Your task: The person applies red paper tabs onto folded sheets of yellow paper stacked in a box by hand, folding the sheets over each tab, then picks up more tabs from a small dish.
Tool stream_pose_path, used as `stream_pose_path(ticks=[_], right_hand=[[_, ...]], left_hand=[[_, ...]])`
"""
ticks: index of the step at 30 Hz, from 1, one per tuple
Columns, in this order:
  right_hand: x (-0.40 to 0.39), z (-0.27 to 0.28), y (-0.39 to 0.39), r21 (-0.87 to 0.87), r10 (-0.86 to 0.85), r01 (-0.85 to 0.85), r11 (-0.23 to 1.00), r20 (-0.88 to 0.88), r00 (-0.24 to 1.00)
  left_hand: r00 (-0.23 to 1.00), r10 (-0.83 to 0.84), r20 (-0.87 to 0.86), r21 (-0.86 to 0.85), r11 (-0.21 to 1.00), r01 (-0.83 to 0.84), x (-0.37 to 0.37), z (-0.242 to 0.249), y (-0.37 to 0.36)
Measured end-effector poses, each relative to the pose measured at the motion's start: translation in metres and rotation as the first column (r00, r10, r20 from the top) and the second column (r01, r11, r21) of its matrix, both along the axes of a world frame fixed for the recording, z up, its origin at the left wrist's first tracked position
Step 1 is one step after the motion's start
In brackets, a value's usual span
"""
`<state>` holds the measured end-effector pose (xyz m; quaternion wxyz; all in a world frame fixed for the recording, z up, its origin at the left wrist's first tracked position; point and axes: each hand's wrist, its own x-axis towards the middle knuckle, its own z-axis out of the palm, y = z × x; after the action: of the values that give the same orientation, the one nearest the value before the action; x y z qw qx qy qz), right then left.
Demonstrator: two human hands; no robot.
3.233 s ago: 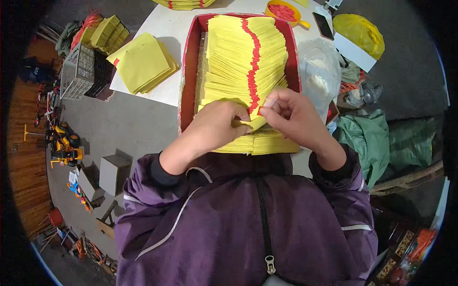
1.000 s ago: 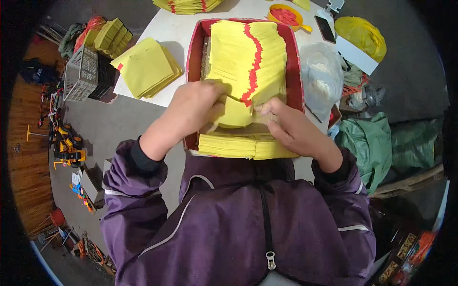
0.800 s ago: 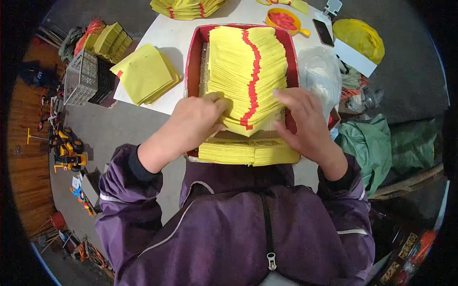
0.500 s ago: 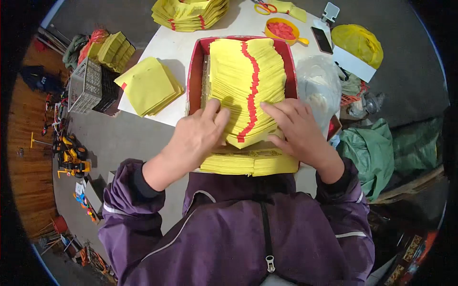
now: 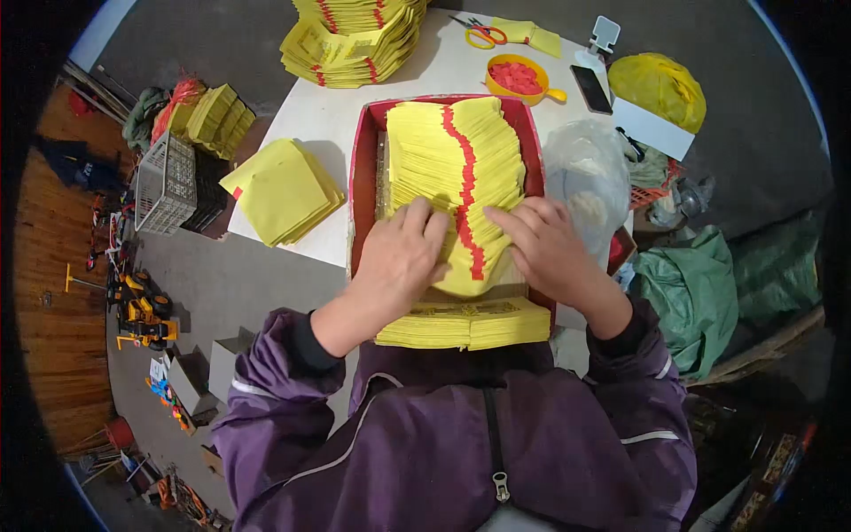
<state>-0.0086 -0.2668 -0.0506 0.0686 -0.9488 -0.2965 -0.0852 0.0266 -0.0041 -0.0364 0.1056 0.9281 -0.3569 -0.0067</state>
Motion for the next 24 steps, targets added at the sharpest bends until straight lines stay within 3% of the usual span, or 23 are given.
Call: stream_pose_path(ticks=[5,10,16,21,24], right_hand=[[-0.002,0.006,0.0,0.095,0.055,-0.064,0.993,0.099,0.994],[-0.016,0.002,-0.002,-0.055,0.1,-0.098,0.994,0.031,0.995],[-0.022,-0.006,-0.007,0.03,0.155,-0.159,0.987,0.103,0.983],[-0.019,0.008,-0.004,0.076,0.16,-0.163,0.984,0.034,0.986],[-0.006,0.021,0.002,0.062,0.17,-0.16,0.985,-0.236,0.957]], left_hand=[[0.967,-0.051,0.248,-0.101,0.992,0.078,-0.006,0.006,0.007],[0.987,-0.085,0.138,-0.044,0.995,0.092,-0.017,-0.005,0.018],[0.957,-0.19,0.218,0.01,0.981,0.192,-0.02,-0.004,0.023],[0.949,-0.268,0.167,-0.076,0.956,0.284,-0.018,0.01,0.022],[0.945,-0.234,-0.226,0.055,0.966,0.252,0.005,0.015,0.008]])
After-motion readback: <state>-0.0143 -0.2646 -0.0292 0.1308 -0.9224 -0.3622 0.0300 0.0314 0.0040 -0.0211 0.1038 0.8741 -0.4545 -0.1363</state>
